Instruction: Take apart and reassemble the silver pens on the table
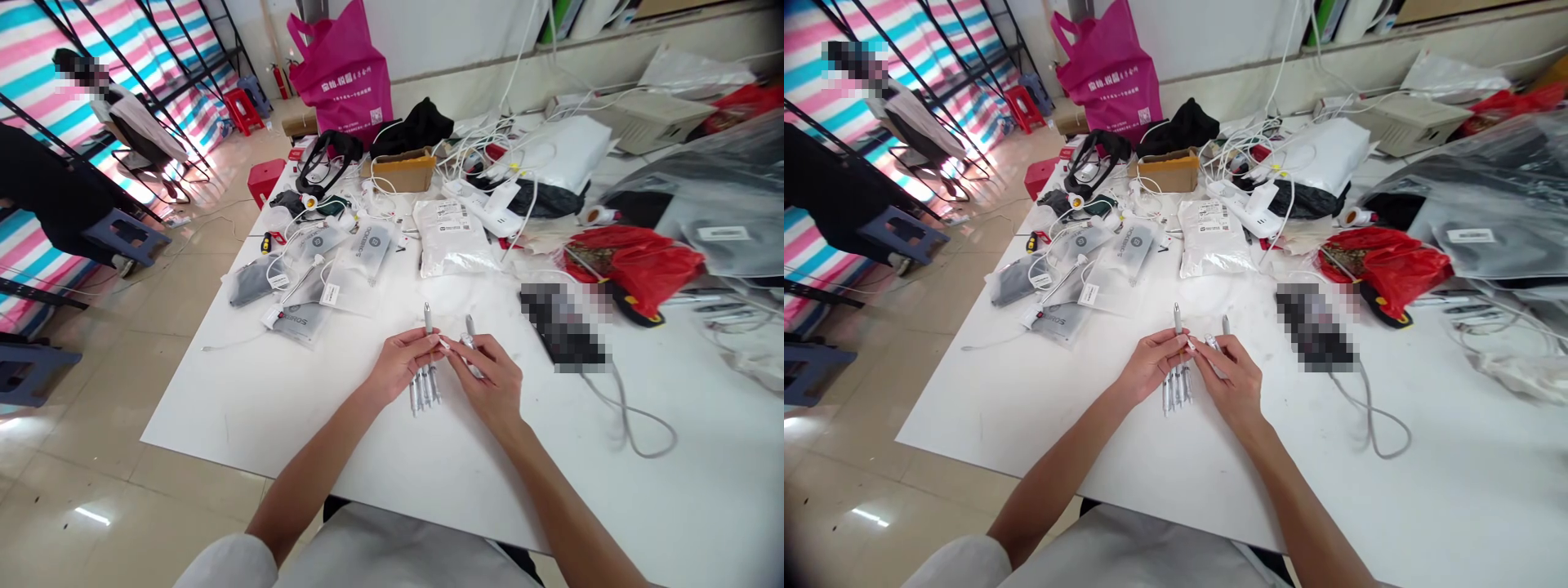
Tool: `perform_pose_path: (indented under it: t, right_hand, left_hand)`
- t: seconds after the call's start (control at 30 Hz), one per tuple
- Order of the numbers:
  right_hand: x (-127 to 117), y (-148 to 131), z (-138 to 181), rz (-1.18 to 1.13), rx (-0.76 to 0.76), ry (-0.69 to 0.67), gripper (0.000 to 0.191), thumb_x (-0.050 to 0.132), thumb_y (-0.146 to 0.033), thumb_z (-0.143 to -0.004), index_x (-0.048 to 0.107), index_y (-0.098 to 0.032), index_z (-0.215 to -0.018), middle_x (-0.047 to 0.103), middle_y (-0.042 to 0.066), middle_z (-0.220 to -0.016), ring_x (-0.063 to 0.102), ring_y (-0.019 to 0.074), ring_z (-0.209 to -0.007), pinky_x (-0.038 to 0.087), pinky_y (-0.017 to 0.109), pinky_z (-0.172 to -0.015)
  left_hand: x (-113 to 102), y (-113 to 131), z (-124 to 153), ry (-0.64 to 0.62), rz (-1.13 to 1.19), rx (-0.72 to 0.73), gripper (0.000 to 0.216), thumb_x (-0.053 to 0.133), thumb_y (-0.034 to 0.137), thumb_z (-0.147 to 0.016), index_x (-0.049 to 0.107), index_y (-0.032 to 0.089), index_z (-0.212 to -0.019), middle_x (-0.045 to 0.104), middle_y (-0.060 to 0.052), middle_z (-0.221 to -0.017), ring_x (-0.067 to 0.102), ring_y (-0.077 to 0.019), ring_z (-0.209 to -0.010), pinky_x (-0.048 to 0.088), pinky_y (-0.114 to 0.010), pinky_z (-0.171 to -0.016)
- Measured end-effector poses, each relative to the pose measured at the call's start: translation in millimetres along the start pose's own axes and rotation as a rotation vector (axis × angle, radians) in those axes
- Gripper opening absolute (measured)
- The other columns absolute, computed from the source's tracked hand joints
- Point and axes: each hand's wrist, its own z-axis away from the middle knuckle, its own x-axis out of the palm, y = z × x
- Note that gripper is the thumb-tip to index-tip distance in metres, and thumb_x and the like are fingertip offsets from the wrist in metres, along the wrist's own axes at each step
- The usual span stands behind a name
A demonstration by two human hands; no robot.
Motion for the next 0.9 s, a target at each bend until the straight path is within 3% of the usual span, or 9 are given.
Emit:
perform_pose_path:
  t: [0.17, 0.37, 0.5, 0.9]
  right_hand:
    - [3, 1, 7, 0.092, -0.085, -0.025, 0.028, 0.070, -0.017, -0.096, 0.077, -0.030, -0.120, 0.067, 0.005, -0.094, 0.062, 0.0127, -0.071, 0.052, 0.027, -0.058]
    - [6, 9, 15, 0.136, -0.206, -0.156, 0.047, 0.066, -0.012, -0.096, 0.065, -0.032, -0.138, 0.068, 0.005, -0.102, 0.062, 0.0133, -0.076, 0.053, 0.027, -0.061]
    - [7, 10, 15, 0.167, -0.183, -0.181, 0.039, 0.064, -0.015, -0.099, 0.069, -0.031, -0.134, 0.067, 0.006, -0.099, 0.058, 0.0124, -0.072, 0.052, 0.027, -0.059]
    - [11, 7, 16, 0.134, -0.152, -0.073, 0.032, 0.066, -0.014, -0.097, 0.076, -0.031, -0.123, 0.070, 0.004, -0.096, 0.058, 0.0108, -0.069, 0.051, 0.026, -0.057]
  left_hand:
    - [3, -3, 3, -0.058, 0.009, 0.009, 0.031, 0.084, 0.037, -0.083, 0.074, 0.016, -0.103, 0.075, -0.015, -0.122, 0.071, -0.0266, -0.115, 0.045, -0.047, -0.112]
    - [4, -2, 3, -0.045, 0.052, 0.022, 0.028, 0.081, 0.039, -0.085, 0.069, 0.020, -0.103, 0.067, -0.014, -0.140, 0.057, -0.0293, -0.138, 0.041, -0.044, -0.115]
    - [4, -1, 2, -0.041, 0.070, 0.007, 0.028, 0.081, 0.038, -0.085, 0.069, 0.020, -0.103, 0.067, -0.013, -0.142, 0.055, -0.0293, -0.140, 0.039, -0.043, -0.117]
    - [6, -1, 4, -0.098, 0.095, -0.013, 0.023, 0.079, 0.036, -0.088, 0.071, 0.019, -0.102, 0.067, -0.013, -0.139, 0.057, -0.0293, -0.137, 0.041, -0.044, -0.117]
